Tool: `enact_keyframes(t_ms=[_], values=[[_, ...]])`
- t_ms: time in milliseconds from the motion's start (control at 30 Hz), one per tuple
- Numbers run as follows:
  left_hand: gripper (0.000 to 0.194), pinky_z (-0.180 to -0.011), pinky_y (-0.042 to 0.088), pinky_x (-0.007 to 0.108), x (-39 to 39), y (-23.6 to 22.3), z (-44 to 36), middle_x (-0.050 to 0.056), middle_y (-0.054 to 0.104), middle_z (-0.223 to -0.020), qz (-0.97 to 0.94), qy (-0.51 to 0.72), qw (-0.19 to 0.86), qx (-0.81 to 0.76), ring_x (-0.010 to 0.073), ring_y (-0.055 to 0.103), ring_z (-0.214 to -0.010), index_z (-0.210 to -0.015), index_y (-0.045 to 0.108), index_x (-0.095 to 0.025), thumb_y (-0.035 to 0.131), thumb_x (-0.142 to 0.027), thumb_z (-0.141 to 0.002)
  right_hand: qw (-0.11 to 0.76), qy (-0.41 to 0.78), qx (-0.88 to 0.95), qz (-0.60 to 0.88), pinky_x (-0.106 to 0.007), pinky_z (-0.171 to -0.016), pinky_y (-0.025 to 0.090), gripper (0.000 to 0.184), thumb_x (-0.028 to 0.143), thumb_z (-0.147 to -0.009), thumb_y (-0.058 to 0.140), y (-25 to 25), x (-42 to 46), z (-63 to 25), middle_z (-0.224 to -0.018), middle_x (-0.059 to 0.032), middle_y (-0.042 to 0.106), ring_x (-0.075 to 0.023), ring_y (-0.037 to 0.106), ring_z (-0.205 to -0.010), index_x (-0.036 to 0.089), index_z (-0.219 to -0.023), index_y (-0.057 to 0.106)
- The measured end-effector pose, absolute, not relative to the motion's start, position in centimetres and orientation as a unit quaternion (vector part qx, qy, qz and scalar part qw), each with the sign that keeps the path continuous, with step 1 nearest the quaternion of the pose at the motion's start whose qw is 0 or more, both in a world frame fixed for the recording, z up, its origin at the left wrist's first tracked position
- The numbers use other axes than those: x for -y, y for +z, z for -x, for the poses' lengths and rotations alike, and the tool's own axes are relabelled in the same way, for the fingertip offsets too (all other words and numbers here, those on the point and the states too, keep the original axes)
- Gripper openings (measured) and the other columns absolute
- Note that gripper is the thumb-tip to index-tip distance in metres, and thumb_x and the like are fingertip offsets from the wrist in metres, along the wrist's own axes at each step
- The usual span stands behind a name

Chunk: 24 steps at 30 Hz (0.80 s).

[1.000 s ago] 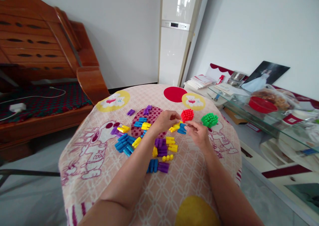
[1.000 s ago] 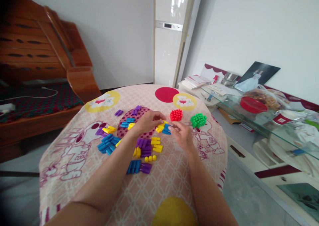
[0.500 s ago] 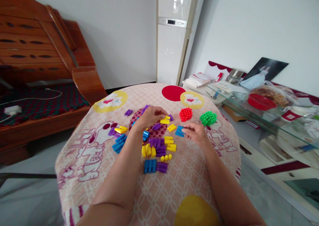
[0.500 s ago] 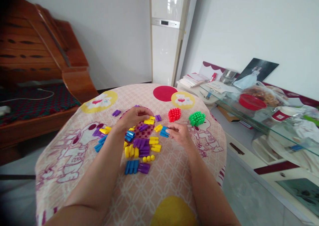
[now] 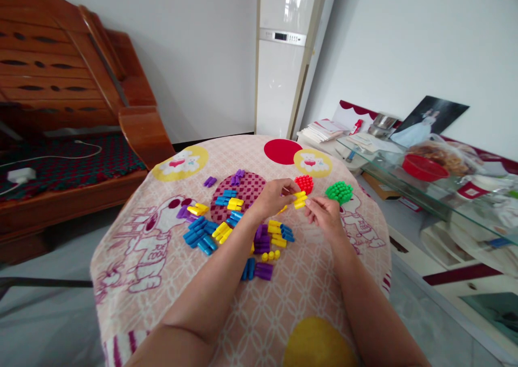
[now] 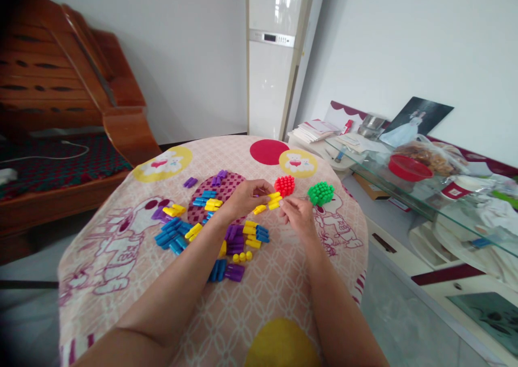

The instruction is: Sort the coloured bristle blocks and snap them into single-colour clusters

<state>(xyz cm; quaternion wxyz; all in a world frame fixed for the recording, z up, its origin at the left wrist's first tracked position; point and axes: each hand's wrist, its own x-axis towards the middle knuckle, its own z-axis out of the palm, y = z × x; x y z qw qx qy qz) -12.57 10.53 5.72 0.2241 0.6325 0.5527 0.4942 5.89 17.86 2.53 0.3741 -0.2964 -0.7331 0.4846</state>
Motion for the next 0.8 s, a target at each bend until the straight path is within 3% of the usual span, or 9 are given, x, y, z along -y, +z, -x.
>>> enact_keyframes(t_ms=[167,333,600,800], values=[[0.020,-0.075,0.055,0.026,-10.2,6.1,13.7,0.007,0.074,-0.094,-0.617,0.501,0.195,-0.574,0.0151,0.068,-0.081,-0.095,0.070,-0.013,0.062,-0.019,-0.078,0.487,0.313,0.715,0.392,-0.025,-0.050,0.043,0.034,0.048,-0.079,0.063,2.5,-20.0,-7.9,-0.058,-0.0019,0.064,-0.0150,0.057,-0.051,0.015,-0.072,0.068],[0.027,-0.076,0.055,0.029,-8.7,7.0,17.2,0.008,0.076,-0.093,-0.586,0.477,0.156,-0.636,0.0186,0.069,-0.084,-0.099,0.072,-0.014,0.061,-0.029,-0.080,0.460,0.156,0.754,0.443,-0.029,-0.060,0.044,0.033,0.043,-0.079,0.057,1.7,-21.7,-9.0,-0.064,-0.0077,0.070,-0.0187,0.061,-0.059,0.015,-0.068,0.071],[0.026,-0.074,0.054,0.030,-4.9,5.9,24.7,0.007,0.077,-0.083,-0.492,0.321,0.111,-0.801,0.0222,0.070,-0.077,-0.089,0.077,-0.018,0.063,-0.022,-0.067,0.336,0.185,0.805,0.452,-0.028,-0.060,0.044,0.033,0.041,-0.079,0.053,0.3,-22.2,-8.4,-0.073,-0.0100,0.074,-0.0199,0.065,-0.064,0.016,-0.077,0.074],[0.028,-0.070,0.051,0.024,-4.2,5.3,25.5,0.004,0.077,-0.082,-0.503,0.249,0.156,-0.813,0.0205,0.070,-0.077,-0.084,0.079,-0.020,0.064,-0.016,-0.062,0.321,0.152,0.831,0.428,-0.026,-0.054,0.036,0.037,0.043,-0.083,0.050,0.2,-22.3,-8.7,-0.058,-0.0076,0.067,-0.0163,0.057,-0.055,0.018,-0.062,0.067]])
